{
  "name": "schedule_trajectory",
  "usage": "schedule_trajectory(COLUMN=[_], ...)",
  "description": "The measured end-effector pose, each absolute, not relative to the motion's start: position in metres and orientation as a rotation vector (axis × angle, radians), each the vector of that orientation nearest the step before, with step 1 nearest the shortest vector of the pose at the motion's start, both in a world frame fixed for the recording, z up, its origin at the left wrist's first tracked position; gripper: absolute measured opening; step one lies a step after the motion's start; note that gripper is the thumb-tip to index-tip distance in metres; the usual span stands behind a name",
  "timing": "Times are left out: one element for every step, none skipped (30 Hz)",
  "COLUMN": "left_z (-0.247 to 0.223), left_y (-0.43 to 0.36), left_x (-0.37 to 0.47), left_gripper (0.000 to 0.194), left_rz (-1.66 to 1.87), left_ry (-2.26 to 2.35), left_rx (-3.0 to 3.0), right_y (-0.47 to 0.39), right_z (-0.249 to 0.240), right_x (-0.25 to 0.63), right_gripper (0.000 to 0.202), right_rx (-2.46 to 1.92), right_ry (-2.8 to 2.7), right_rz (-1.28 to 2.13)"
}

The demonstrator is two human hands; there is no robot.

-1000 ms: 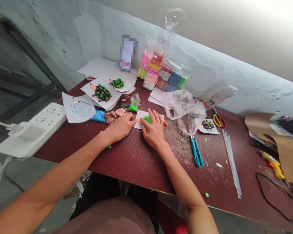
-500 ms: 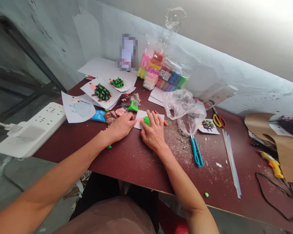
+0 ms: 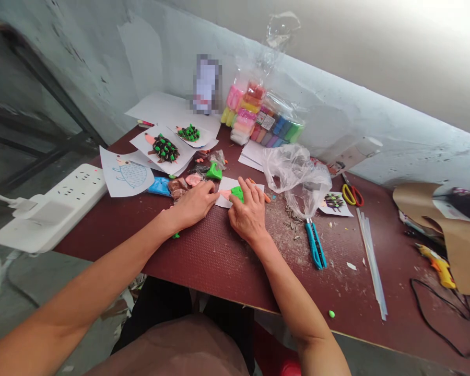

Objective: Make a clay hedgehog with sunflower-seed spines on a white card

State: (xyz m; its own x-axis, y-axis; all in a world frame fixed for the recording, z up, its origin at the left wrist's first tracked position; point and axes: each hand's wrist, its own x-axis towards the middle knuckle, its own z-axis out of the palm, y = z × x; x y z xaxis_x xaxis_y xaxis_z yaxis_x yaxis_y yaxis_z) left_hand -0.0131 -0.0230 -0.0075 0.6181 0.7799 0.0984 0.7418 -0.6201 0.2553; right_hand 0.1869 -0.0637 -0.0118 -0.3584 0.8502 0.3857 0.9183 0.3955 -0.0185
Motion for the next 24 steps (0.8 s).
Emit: schedule_trajectory(left_z=[-0.007,-0.007,-0.007,-0.007,-0.007,-0.007,-0.007,-0.007,-0.007,-0.007,-0.007,-0.007,-0.007,-0.007,-0.006,-0.006,-0.006,-0.006,-0.006,-0.007,-0.007,-0.008,-0.009,-0.009], left_y=[-0.023,-0.023,-0.023,-0.023,-0.023,-0.023,-0.023,-0.023,-0.022,-0.022,-0.022,-0.023,-0.023,-0.023,-0.023,-0.024,-0.024,-0.024,-0.024,-0.024,-0.023,-0.023,-0.023,-0.022], left_x=[-0.013,-0.013,-0.013,-0.013,-0.013,-0.013,-0.013,-0.013,-0.013,-0.013,-0.013,-0.013,-0.013,-0.013,-0.012,-0.012,-0.012,-0.012,-0.012,-0.013,-0.013,-0.013,-0.013,-0.013], left_gripper=[0.040,0.039,0.039,0.038,0.037,0.037,0.038,0.038,0.039,0.040,0.040,0.040,0.040,0.040,0.040,0.039,0.039,0.038,0.038,0.037,0.038,0.038,0.038,0.038], left_rz=[0.302,0.310,0.318,0.320,0.313,0.301,0.288,0.277,0.271,0.269,0.268,0.266,0.263,0.259,0.258,0.261,0.268,0.278,0.289,0.301,0.312,0.319,0.319,0.313], left_ry=[1.258,1.255,1.253,1.252,1.254,1.258,1.263,1.266,1.268,1.270,1.272,1.277,1.282,1.287,1.289,1.288,1.284,1.277,1.270,1.265,1.261,1.258,1.257,1.257], left_rx=[2.648,2.646,2.647,2.648,2.649,2.650,2.655,2.663,2.673,2.683,2.692,2.696,2.695,2.687,2.676,2.661,2.647,2.639,2.638,2.643,2.653,2.666,2.677,2.686], right_y=[-0.064,-0.064,-0.064,-0.064,-0.065,-0.065,-0.065,-0.066,-0.066,-0.066,-0.066,-0.066,-0.066,-0.067,-0.067,-0.067,-0.067,-0.067,-0.067,-0.067,-0.067,-0.067,-0.067,-0.067], right_z=[-0.012,-0.013,-0.013,-0.014,-0.015,-0.015,-0.016,-0.016,-0.017,-0.017,-0.017,-0.017,-0.017,-0.017,-0.017,-0.016,-0.016,-0.016,-0.016,-0.016,-0.016,-0.016,-0.016,-0.016], right_x=[0.186,0.185,0.184,0.183,0.182,0.181,0.180,0.179,0.179,0.179,0.179,0.179,0.179,0.179,0.179,0.180,0.180,0.179,0.179,0.178,0.176,0.175,0.173,0.172], right_gripper=[0.031,0.033,0.035,0.036,0.036,0.036,0.035,0.034,0.034,0.033,0.033,0.033,0.033,0.032,0.032,0.032,0.032,0.033,0.034,0.035,0.035,0.036,0.036,0.036], right_rx=[-1.529,-1.523,-1.521,-1.522,-1.526,-1.530,-1.532,-1.532,-1.531,-1.531,-1.529,-1.527,-1.522,-1.514,-1.505,-1.497,-1.489,-1.485,-1.487,-1.493,-1.504,-1.518,-1.533,-1.548], right_ry=[-2.348,-2.372,-2.391,-2.404,-2.412,-2.416,-2.417,-2.418,-2.419,-2.419,-2.420,-2.421,-2.423,-2.425,-2.425,-2.422,-2.416,-2.410,-2.403,-2.398,-2.395,-2.395,-2.396,-2.397], right_rz=[-0.282,-0.274,-0.265,-0.257,-0.252,-0.249,-0.248,-0.249,-0.251,-0.253,-0.257,-0.263,-0.270,-0.276,-0.280,-0.281,-0.280,-0.277,-0.274,-0.271,-0.267,-0.263,-0.259,-0.259])
